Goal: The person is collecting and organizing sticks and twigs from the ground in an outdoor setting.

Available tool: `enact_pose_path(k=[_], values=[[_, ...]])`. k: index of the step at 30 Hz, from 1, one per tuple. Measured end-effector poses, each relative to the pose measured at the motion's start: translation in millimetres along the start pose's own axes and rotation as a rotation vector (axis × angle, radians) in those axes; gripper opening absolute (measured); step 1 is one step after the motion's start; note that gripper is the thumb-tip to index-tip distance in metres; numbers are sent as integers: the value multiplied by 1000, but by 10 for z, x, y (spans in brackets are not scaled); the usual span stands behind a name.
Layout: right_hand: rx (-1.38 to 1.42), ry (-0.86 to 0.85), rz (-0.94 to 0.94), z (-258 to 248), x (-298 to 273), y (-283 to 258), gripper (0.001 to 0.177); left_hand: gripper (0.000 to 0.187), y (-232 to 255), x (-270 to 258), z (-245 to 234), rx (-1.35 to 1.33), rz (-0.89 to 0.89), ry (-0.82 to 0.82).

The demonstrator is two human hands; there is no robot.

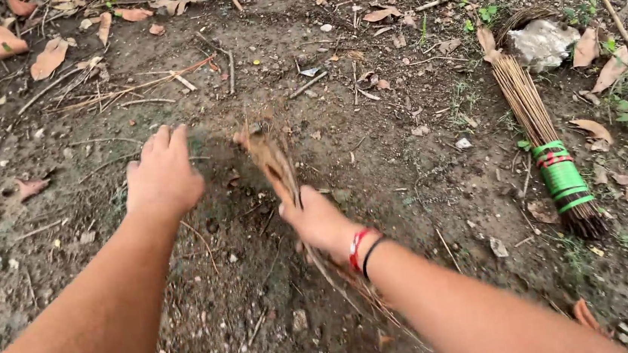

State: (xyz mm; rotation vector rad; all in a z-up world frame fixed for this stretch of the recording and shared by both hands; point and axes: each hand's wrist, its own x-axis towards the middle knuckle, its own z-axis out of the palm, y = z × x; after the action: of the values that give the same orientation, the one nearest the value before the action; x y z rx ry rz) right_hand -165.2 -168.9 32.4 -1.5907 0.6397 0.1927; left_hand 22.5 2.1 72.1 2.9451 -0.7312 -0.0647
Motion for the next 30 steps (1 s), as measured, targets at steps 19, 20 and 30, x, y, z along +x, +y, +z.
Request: enact_pose_path(k=[19, 20, 30], values=[[-901, 232, -234, 345, -511, 36, 53, 33, -74, 391, 427, 7, -11, 81], [-905, 232, -225, 348, -508, 38, 52, 32, -77, 357, 419, 13, 30, 115], [308, 156, 80, 88, -232, -187, 32, 27, 306, 254, 243, -1045, -280, -126]])
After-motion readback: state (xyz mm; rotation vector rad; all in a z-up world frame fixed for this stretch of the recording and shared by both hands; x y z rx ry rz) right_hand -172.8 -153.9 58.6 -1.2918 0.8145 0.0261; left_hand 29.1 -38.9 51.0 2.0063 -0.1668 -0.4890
